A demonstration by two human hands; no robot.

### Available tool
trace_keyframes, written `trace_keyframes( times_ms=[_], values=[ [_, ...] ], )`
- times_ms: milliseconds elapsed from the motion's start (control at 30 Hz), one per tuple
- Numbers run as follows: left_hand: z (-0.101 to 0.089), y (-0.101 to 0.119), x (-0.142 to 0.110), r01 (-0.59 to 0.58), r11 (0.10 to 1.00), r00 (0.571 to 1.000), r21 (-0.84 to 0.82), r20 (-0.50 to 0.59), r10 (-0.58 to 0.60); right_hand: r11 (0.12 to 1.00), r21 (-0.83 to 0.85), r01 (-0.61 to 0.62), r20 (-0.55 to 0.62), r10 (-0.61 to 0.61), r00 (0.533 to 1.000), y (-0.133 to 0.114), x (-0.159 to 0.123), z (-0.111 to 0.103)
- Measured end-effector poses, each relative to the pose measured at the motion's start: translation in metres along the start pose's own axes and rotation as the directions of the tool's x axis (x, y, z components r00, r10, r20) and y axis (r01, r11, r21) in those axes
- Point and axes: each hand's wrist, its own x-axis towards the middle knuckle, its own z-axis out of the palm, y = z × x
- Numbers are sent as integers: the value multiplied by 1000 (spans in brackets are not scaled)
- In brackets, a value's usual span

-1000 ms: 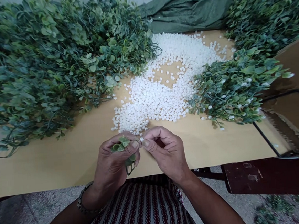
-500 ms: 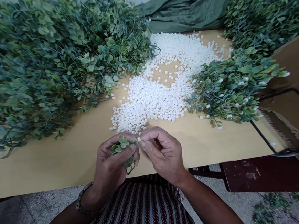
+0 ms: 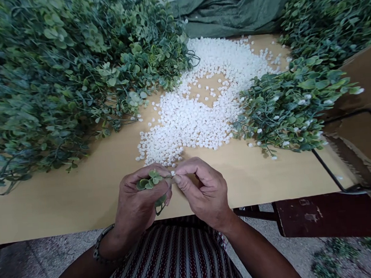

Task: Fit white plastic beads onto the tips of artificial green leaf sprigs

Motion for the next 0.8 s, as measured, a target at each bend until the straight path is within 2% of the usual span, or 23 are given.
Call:
trace_keyframes(
  times_ms=[500, 800],
  values=[
    [2, 1, 1, 93, 994, 995, 55, -50, -90, 986, -106, 130, -10, -131, 991, 5, -4, 0],
    [-1, 4, 0, 50, 988, 998, 146, -42, -45, 945, -220, 242, 54, -236, 970, 2, -3, -2]
  ],
)
